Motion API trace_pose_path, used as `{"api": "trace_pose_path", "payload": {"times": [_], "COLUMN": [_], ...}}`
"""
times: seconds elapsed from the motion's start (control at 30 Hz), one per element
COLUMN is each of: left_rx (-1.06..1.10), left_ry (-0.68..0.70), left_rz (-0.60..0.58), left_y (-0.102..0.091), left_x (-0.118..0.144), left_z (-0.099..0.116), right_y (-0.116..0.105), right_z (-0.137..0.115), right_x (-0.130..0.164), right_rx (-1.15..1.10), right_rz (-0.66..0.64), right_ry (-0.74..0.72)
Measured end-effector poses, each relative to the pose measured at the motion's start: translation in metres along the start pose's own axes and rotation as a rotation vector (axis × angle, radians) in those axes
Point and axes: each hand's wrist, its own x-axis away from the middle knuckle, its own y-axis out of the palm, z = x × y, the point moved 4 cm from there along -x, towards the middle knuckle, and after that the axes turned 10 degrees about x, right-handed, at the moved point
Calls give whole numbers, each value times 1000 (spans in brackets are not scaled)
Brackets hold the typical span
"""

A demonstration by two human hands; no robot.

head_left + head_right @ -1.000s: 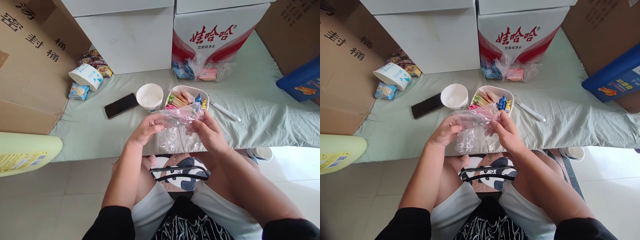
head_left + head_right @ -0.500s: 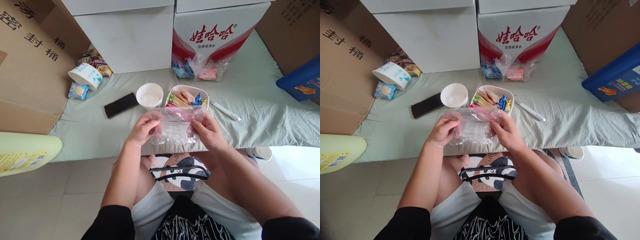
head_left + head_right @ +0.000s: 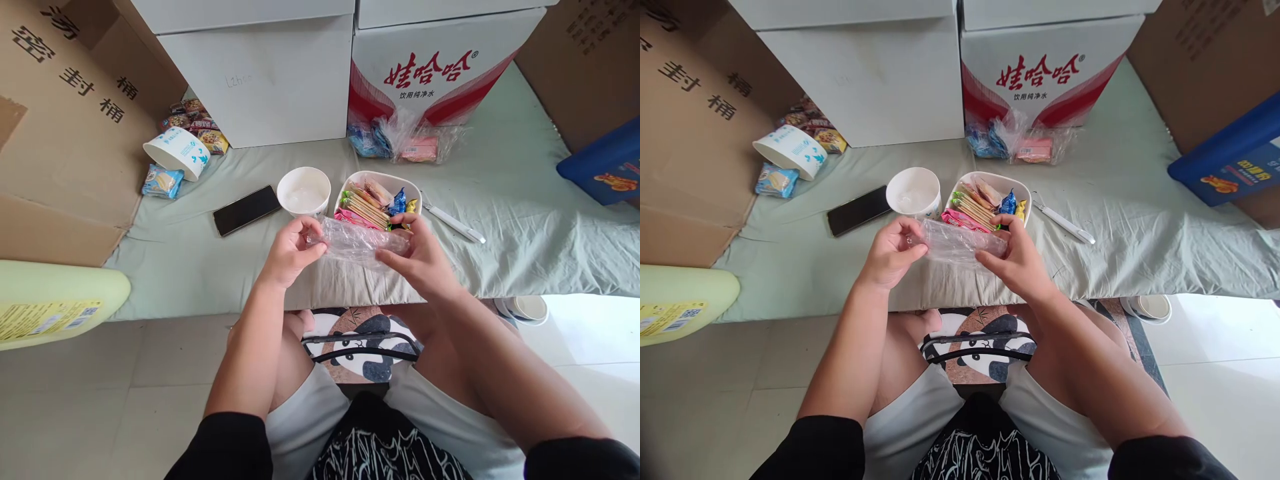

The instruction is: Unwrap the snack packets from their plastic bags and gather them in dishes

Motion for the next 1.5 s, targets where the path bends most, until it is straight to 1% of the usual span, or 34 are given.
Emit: {"api": "trace_pose_path", "payload": {"times": [0.03,0.07,0.1,0.17,0.2,0.23,0.27,0.33,0.4,0.5,0.53,0.57,0.6,0.67,0.7,0.73,0.77,0.83,0.87,0.9,0.93,0.97,1.0,1.07,1.1,1.13,1.17,1.23,1.27,1.33,1.4,1.5], "left_rx": [3,-8,-38,-146,-211,-268,-308,-323,-263,-139,-118,-113,-122,-136,-124,-103,-82,-73,-93,-126,-178,-248,-347,-690,-869,-1024,-1146,-1302,-1345,-1385,-1394,-1391], "left_ry": [14,50,108,246,287,295,269,167,83,12,1,0,3,16,17,15,17,42,63,92,127,162,204,245,205,127,31,-129,-179,-226,-242,-264], "left_rz": [28,86,172,368,424,426,377,210,71,-74,-104,-113,-100,-62,-64,-81,-108,-164,-177,-169,-134,-76,17,249,299,301,267,153,111,52,30,36], "left_y": [0,-2,-3,-5,-2,2,9,25,38,51,52,53,52,48,47,46,46,42,37,29,17,1,-18,-65,-87,-108,-126,-155,-164,-173,-173,-172], "left_x": [0,0,2,9,15,19,23,30,36,40,40,40,40,39,39,38,37,32,29,24,18,11,4,-10,-18,-25,-32,-43,-46,-50,-51,-49], "left_z": [1,4,7,15,18,18,17,8,-2,-10,-10,-9,-8,-5,-4,-3,-3,-2,-1,2,6,11,18,32,37,39,40,39,39,41,44,48], "right_y": [1,3,4,4,3,3,4,9,18,33,36,37,36,29,27,26,27,34,37,39,39,40,40,42,43,45,46,47,47,47,45,41], "right_z": [2,3,5,6,4,2,-1,-9,-15,-18,-18,-18,-18,-21,-22,-24,-24,-21,-20,-18,-17,-17,-17,-17,-18,-18,-18,-17,-17,-17,-17,-17], "right_x": [0,0,0,3,5,7,10,16,22,30,31,31,31,29,27,25,22,16,15,14,13,13,13,12,11,10,9,7,7,6,6,8], "right_rx": [-77,-140,-177,-174,-141,-98,-57,-1,16,2,5,14,30,61,65,61,52,41,41,44,47,52,57,69,80,93,109,146,165,192,205,218], "right_rz": [9,13,23,74,111,150,180,195,133,-16,-38,-29,14,161,213,222,178,3,-57,-79,-67,-40,-15,-13,-23,-36,-50,-72,-76,-85,-85,-72], "right_ry": [2,0,-6,-25,-41,-61,-85,-142,-200,-239,-231,-220,-213,-230,-247,-254,-244,-171,-130,-98,-80,-74,-76,-80,-82,-87,-93,-110,-119,-130,-132,-126]}}
